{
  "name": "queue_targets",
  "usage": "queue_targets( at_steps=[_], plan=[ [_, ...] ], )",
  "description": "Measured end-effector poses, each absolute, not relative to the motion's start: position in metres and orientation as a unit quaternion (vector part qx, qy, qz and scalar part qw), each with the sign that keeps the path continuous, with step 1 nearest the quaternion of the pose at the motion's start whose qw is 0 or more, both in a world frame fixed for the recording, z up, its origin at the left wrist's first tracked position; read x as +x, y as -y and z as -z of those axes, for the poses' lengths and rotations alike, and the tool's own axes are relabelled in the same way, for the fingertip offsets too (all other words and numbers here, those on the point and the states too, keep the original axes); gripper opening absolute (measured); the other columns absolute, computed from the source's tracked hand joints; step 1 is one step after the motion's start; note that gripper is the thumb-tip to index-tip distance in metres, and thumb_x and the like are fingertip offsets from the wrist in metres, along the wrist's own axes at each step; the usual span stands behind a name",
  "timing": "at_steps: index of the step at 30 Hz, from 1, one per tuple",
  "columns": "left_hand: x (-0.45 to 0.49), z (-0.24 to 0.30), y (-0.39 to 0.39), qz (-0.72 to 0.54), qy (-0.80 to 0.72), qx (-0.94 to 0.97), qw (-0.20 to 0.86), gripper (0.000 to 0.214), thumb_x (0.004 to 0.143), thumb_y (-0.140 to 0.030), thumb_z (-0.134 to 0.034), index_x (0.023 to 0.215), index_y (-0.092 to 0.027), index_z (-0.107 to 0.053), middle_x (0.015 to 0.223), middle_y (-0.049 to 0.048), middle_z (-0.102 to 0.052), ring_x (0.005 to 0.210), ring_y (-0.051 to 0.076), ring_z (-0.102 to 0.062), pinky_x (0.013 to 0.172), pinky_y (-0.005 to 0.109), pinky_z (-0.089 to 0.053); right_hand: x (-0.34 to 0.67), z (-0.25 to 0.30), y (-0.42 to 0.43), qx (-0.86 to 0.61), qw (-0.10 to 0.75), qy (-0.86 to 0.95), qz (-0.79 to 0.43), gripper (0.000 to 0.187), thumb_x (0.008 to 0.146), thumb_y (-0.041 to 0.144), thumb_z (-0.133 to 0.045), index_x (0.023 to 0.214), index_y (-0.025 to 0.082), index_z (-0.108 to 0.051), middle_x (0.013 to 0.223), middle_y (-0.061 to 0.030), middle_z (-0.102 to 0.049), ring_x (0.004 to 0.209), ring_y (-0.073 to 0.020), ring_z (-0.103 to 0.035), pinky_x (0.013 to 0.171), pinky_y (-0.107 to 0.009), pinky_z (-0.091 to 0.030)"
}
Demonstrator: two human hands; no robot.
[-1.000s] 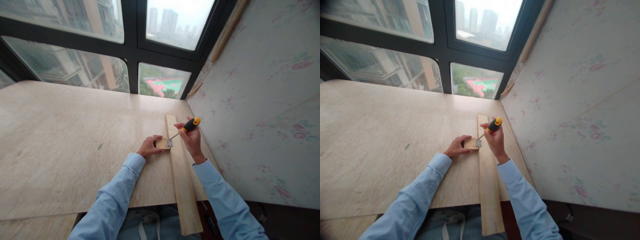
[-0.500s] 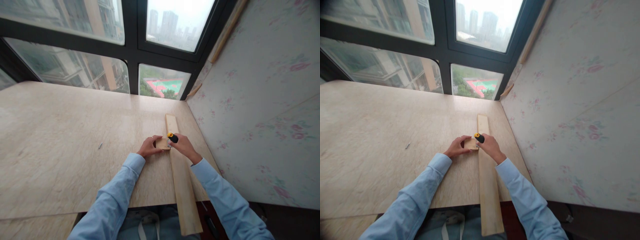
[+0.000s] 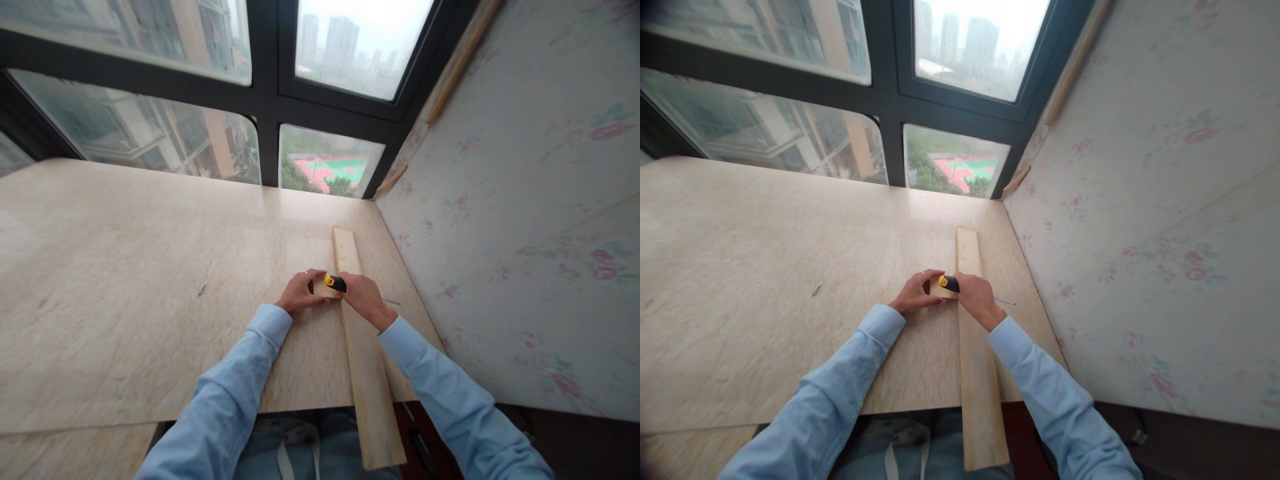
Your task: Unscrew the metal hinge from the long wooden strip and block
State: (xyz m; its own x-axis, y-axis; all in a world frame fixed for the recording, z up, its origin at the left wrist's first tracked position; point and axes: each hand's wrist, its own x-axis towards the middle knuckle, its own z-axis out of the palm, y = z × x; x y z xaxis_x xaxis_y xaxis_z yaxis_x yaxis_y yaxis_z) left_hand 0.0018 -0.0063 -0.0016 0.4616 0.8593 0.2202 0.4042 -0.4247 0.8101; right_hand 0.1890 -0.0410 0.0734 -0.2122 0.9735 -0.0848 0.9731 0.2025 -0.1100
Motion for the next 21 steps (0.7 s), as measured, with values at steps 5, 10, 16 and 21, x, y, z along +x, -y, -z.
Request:
queue_targets(
  at_steps=[5, 10, 16, 21],
  plan=[
    [0.002, 0.003, 0.006, -0.326, -0.405, 0.779, 0.351, 0.07, 0.058, -0.035, -0.081, 0.123, -0.021, -0.059, 0.113, 0.0068, -0.066, 0.099, 0.026, -0.062, 0.087, 0.038, -0.048, 0.192, -0.074, 0.04, -0.593, 0.045, 0.794, -0.126, 0.012, 0.084, 0.019, -0.053, 0.089, 0.021, -0.063, 0.089, -0.0063, -0.071, 0.081, -0.02, -0.064, 0.063, -0.025, -0.038],
    [0.002, 0.004, 0.006, -0.331, -0.405, 0.774, 0.355, 0.071, 0.057, -0.034, -0.081, 0.123, -0.02, -0.058, 0.115, 0.0079, -0.065, 0.099, 0.026, -0.062, 0.088, 0.038, -0.048, 0.215, -0.071, 0.031, -0.624, 0.19, 0.724, -0.222, 0.026, 0.075, 0.028, -0.062, 0.098, 0.018, -0.06, 0.09, -0.0034, -0.068, 0.08, -0.0178, -0.061, 0.068, -0.025, -0.042],
    [0.001, 0.003, 0.006, -0.331, -0.4, 0.774, 0.363, 0.07, 0.059, -0.035, -0.081, 0.123, -0.02, -0.058, 0.119, 0.0084, -0.064, 0.105, 0.027, -0.06, 0.091, 0.039, -0.047, 0.273, -0.051, 0.013, -0.749, 0.178, 0.6, -0.217, 0.047, 0.074, 0.013, -0.05, 0.121, 0.011, -0.051, 0.103, -0.0112, -0.066, 0.085, -0.0188, -0.061, 0.072, -0.027, -0.044],
    [0.002, 0.003, 0.005, -0.328, -0.4, 0.777, 0.359, 0.068, 0.06, -0.035, -0.08, 0.123, -0.021, -0.058, 0.119, 0.0073, -0.064, 0.104, 0.026, -0.061, 0.089, 0.039, -0.048, 0.296, -0.035, 0.018, -0.776, 0.105, 0.61, -0.119, 0.046, 0.075, 0.004, -0.045, 0.119, 0.009, -0.053, 0.108, -0.0164, -0.064, 0.094, -0.0233, -0.06, 0.078, -0.027, -0.042]
  ],
)
